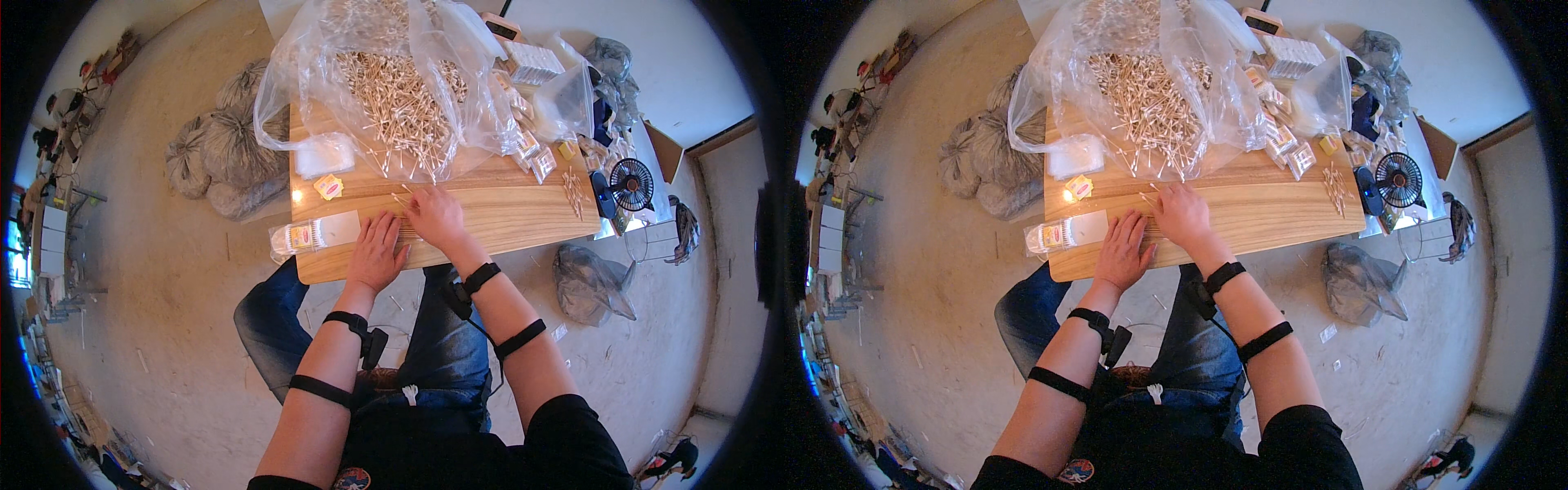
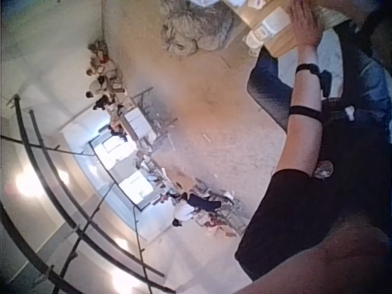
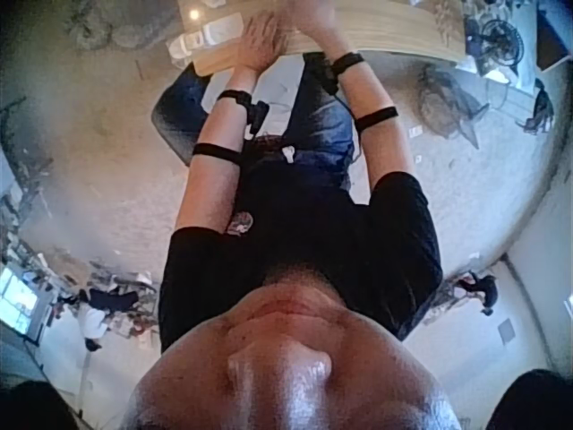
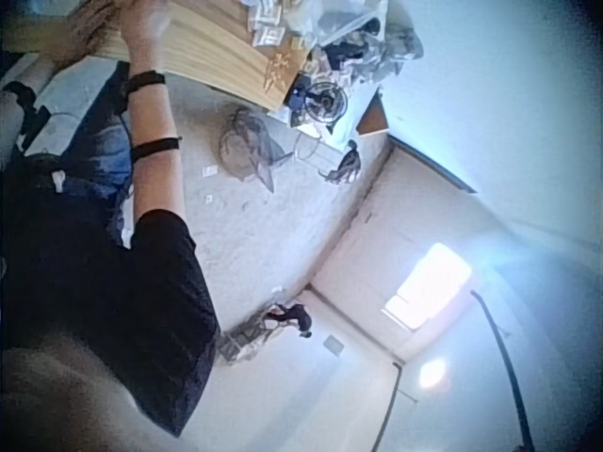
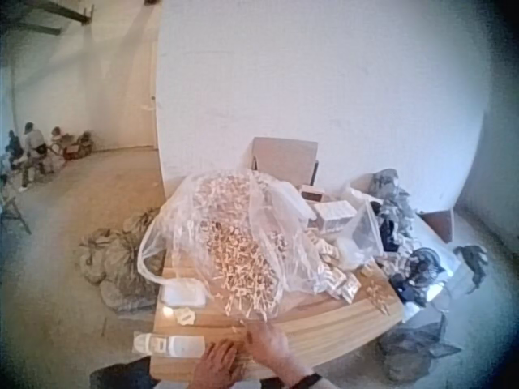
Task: The recorder gathers wooden sticks into small bundles and places them into a small plastic bag.
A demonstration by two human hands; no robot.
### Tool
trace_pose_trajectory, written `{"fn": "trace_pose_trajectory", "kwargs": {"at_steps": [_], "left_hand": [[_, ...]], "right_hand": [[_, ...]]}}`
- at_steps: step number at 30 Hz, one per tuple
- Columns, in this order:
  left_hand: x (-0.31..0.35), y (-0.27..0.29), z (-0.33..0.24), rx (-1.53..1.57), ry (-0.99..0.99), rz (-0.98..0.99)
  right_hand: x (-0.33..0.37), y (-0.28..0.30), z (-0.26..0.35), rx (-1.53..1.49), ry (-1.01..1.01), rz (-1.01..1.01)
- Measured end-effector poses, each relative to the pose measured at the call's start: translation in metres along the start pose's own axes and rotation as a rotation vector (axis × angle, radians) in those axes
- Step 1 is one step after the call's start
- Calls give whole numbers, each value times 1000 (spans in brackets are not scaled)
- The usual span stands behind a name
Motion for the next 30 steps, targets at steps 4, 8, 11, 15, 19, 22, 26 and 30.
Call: {"fn": "trace_pose_trajectory", "kwargs": {"at_steps": [4, 8, 11, 15, 19, 22, 26, 30], "left_hand": [[-2, 1, -3, 11, -11, -27], [0, 1, 0, -6, -11, -20], [-1, 0, 1, -17, -6, -15], [0, 4, 0, 31, 1, -39], [-2, 7, -2, 38, 1, -65], [-2, 5, 0, 23, 28, -54], [0, 5, 7, 30, 79, -49], [-3, 5, 4, 22, 80, -30]], "right_hand": [[0, 0, -8, -63, 11, -53], [-3, 2, -8, -36, 17, -54], [-5, -7, -3, -51, 75, 57], [-5, 11, -13, -134, -19, -130], [-7, 7, -24, -55, -80, -141], [-3, -15, -5, -148, 77, -10], [1, 10, -27, -145, -154, -163], [9, 25, -59, 12, -257, -228]]}}
Point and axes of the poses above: each hand's wrist, its own x-axis away from the middle knuckle, its own y-axis out of the back of the hand, z = x × y, the point moved 10 cm from there along -x, towards the middle knuckle, and after that the axes turned 2 degrees about z, right-handed, at the moved point
